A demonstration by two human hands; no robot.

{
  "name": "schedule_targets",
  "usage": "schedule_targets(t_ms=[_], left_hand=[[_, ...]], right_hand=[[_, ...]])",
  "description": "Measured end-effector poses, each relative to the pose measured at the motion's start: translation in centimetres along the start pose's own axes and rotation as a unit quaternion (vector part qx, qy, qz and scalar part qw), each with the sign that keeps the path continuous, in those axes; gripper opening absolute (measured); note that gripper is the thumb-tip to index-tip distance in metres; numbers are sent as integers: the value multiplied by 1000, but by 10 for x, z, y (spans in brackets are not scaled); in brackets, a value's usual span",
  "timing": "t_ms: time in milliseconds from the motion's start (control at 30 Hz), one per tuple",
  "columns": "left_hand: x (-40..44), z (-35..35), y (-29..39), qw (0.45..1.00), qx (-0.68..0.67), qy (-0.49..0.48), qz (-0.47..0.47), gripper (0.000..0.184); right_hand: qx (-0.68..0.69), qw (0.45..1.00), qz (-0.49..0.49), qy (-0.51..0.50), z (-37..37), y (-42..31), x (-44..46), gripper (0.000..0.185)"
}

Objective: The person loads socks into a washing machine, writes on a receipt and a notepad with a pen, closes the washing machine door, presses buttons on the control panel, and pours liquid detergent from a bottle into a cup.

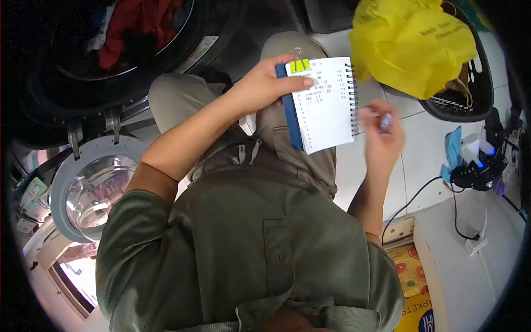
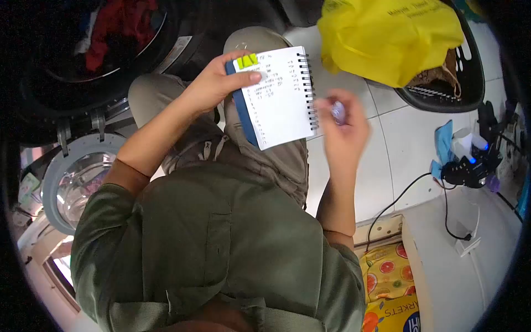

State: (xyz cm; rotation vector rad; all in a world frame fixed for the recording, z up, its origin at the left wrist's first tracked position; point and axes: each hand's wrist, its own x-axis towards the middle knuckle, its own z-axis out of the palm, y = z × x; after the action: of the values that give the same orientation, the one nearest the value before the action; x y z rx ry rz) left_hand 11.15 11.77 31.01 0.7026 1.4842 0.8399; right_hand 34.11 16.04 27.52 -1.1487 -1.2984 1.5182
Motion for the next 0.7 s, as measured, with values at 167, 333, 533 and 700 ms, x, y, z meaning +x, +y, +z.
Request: schedule_targets(t_ms=[167,333,533,700], left_hand=[[-12,-39,6,994,-31,33,100,34],[-14,-59,-12,992,-24,50,109,37],[-19,-63,-22,991,-48,21,120,49],[-13,-62,-24,993,-3,23,120,49]], right_hand=[[195,954,-208,-93,39,-47,6,57],[287,943,-96,-136,128,-19,0,30],[243,958,-117,-98,136,1,-7,16],[-39,971,-224,-75,134,-2,-11,18]])
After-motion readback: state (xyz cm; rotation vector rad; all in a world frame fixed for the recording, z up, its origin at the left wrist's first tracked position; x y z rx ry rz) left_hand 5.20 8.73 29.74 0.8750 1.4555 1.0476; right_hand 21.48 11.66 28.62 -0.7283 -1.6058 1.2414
